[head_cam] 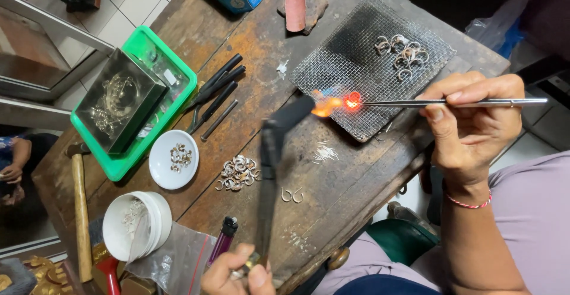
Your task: Soldering small metal rings using a handheld torch and tweezers on a workbench.
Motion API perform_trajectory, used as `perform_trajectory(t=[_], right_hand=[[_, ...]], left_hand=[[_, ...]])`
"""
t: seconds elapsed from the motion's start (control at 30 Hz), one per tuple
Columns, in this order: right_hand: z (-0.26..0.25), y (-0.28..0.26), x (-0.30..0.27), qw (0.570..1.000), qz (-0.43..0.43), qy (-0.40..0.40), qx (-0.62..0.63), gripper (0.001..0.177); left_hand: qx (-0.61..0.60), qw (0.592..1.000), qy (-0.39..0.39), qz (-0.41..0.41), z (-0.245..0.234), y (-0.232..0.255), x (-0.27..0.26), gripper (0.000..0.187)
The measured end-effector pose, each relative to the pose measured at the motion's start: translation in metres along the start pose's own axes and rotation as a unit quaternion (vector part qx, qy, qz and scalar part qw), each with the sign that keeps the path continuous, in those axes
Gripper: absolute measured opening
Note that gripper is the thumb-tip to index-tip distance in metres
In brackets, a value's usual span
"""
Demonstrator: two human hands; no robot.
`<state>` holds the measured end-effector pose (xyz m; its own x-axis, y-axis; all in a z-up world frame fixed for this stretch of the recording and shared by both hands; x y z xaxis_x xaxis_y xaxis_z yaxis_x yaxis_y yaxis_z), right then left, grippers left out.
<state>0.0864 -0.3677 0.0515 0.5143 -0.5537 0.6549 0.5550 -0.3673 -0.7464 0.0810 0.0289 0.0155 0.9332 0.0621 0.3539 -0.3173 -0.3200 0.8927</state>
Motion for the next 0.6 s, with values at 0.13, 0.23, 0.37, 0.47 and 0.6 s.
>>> perform_trajectory(t=[0.13, 0.23, 0.37, 0.47, 0.6], right_hand=[[-0.002, -0.007, -0.011, 0.999, -0.027, 0.019, 0.020, 0.026], [0.017, -0.017, -0.028, 0.998, -0.036, -0.023, 0.046, 0.024], [0.032, -0.021, -0.058, 0.994, -0.055, -0.089, 0.026, 0.022], [0.047, -0.033, -0.059, 0.988, -0.078, -0.133, 0.028, 0.021], [0.052, -0.032, -0.061, 0.979, -0.119, -0.166, 0.001, 0.022]], left_hand=[[-0.030, 0.995, 0.077, -0.057, -0.001, 0.013, 0.016, 0.029], [0.169, 0.979, 0.113, 0.018, 0.000, 0.061, 0.025, 0.037], [0.349, 0.924, -0.071, 0.139, 0.013, 0.092, 0.043, 0.038], [0.288, 0.945, -0.100, 0.115, 0.017, 0.076, 0.035, 0.034], [0.209, 0.960, -0.140, 0.122, 0.021, 0.076, 0.038, 0.029]])
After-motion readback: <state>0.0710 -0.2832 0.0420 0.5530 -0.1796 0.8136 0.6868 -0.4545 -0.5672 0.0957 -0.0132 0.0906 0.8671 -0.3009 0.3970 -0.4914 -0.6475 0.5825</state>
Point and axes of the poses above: each hand's wrist, its own x-axis towards the middle knuckle, its own z-axis out of the palm, y = z × x, the point moved 9 cm from there along x, towards the middle knuckle, and after that the axes turned 3 degrees about x, right-handed, at the moved point
